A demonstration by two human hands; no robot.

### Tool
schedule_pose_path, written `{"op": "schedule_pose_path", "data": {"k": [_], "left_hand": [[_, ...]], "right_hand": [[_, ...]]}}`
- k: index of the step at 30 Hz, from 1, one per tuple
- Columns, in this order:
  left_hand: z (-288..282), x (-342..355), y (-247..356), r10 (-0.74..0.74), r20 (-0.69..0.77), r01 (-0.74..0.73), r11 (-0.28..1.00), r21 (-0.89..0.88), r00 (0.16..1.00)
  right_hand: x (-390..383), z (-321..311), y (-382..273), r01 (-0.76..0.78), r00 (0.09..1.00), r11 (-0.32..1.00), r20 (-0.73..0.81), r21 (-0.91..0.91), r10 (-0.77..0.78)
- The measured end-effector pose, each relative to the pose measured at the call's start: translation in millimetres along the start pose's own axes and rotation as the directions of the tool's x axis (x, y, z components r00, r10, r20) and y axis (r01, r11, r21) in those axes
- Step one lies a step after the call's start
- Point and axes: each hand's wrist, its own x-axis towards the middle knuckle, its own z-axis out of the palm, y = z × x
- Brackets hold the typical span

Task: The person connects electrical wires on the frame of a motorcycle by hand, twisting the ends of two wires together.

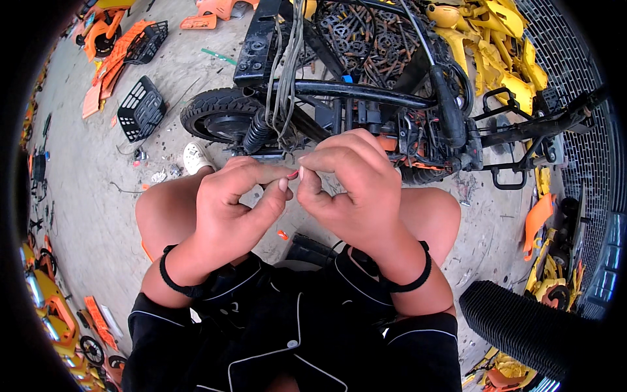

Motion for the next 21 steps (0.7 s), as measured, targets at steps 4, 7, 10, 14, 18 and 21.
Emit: {"op": "schedule_pose_path", "data": {"k": [4, 7, 10, 14, 18, 21], "left_hand": [[1, -3, -4, -0.128, 0.010, 0.128, 0.984, -0.121, 0.992], [3, -4, -3, -0.207, 0.019, 0.206, 0.953, -0.223, 0.978], [5, -1, -2, -0.221, 0.005, 0.214, 0.939, -0.271, 0.975], [12, 1, -6, -0.198, -0.067, 0.175, 0.950, -0.259, 0.978], [15, 3, -9, -0.134, -0.099, 0.110, 0.969, -0.220, 0.986], [15, 3, -11, -0.064, -0.125, 0.050, 0.993, -0.111, 0.990]], "right_hand": [[1, -4, 1, 0.003, 0.997, 1.000, 0.076, 0.020, -0.004], [2, -6, -3, 0.056, 0.992, 0.997, 0.119, -0.051, -0.049], [0, -2, -4, 0.102, 0.989, 0.987, 0.121, -0.121, -0.088], [-1, -1, -4, 0.145, 0.985, 0.973, 0.116, -0.182, -0.125], [0, 0, -5, 0.139, 0.986, 0.974, 0.115, -0.179, -0.120], [0, 1, -3, 0.144, 0.986, 0.975, 0.112, -0.172, -0.126]]}}
